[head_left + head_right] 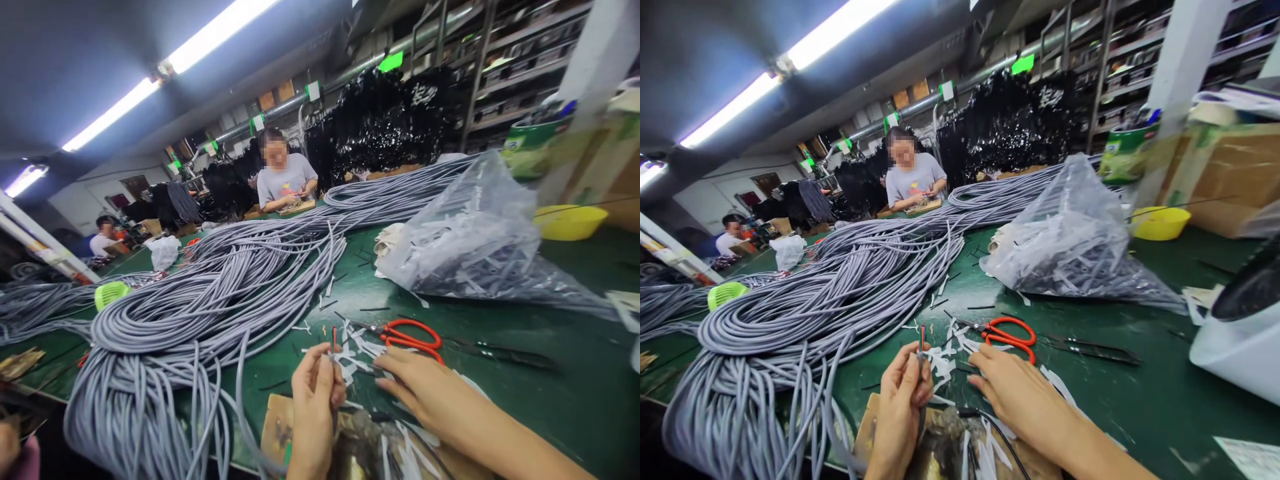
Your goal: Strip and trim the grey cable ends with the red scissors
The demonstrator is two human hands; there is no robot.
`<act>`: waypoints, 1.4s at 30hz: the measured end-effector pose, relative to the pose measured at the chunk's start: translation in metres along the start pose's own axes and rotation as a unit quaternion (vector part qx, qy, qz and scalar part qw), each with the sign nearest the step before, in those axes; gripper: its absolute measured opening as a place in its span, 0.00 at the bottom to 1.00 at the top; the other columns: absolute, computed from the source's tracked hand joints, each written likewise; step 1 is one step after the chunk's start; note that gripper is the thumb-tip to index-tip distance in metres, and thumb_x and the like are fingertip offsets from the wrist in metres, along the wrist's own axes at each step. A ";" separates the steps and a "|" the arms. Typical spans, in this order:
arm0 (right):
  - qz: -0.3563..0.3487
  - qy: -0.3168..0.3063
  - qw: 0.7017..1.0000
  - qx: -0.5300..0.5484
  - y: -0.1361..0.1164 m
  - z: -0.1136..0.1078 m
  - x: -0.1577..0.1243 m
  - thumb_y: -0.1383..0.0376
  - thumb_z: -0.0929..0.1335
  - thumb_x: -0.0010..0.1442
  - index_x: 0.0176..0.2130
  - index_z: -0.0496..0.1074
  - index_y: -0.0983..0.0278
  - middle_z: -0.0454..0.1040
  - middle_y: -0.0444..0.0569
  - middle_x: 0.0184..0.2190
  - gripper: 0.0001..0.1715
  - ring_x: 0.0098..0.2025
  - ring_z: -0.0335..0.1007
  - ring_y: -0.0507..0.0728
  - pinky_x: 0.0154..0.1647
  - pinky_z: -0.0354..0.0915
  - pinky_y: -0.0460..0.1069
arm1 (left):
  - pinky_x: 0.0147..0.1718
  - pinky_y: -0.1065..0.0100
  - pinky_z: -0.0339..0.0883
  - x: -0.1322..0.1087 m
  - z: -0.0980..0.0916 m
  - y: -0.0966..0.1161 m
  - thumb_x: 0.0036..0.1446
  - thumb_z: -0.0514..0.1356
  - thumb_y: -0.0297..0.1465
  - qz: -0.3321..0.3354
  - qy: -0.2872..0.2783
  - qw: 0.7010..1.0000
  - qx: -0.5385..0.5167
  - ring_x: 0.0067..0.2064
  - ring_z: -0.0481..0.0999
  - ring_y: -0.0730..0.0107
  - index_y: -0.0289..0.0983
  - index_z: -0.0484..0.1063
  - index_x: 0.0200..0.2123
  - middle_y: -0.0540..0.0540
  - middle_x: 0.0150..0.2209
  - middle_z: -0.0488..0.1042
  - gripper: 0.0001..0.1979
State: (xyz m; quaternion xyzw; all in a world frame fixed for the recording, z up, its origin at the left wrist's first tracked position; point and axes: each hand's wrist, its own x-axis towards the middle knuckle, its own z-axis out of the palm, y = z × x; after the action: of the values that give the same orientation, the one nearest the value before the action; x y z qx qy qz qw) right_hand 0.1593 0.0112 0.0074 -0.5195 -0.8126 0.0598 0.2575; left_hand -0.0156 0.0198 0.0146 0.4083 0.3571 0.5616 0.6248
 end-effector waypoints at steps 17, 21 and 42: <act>0.047 0.073 0.987 -0.135 0.047 -0.006 0.018 0.75 0.62 0.49 0.30 0.73 0.65 0.76 0.52 0.26 0.13 0.23 0.75 0.57 0.22 0.68 0.47 | 0.17 0.78 0.55 -0.006 0.009 0.007 0.38 0.72 0.52 -0.011 0.025 0.998 0.052 0.18 0.60 0.82 0.29 0.75 0.27 0.52 0.19 0.66 0.29; -0.040 0.140 0.989 0.014 0.032 -0.005 0.022 0.68 0.60 0.59 0.35 0.69 0.62 0.74 0.48 0.29 0.09 0.27 0.75 0.54 0.27 0.71 0.45 | 0.14 0.79 0.48 -0.004 0.010 0.007 0.37 0.72 0.53 -0.020 0.029 0.999 -0.009 0.16 0.57 0.84 0.31 0.72 0.25 0.54 0.18 0.63 0.29; -0.207 0.228 0.951 0.002 0.022 0.007 0.018 0.67 0.57 0.67 0.35 0.68 0.60 0.73 0.48 0.29 0.14 0.30 0.72 0.56 0.30 0.67 0.49 | 0.10 0.81 0.36 0.000 0.006 0.009 0.33 0.73 0.53 -0.125 -0.061 0.987 -0.084 0.11 0.50 0.89 0.33 0.66 0.23 0.60 0.14 0.54 0.31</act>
State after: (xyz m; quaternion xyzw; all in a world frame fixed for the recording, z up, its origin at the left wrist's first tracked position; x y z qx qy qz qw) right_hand 0.1681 0.0384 -0.0006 -0.3388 -0.8217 -0.1133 0.4441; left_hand -0.0138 0.0191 0.0255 0.3398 0.3181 0.4807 0.7431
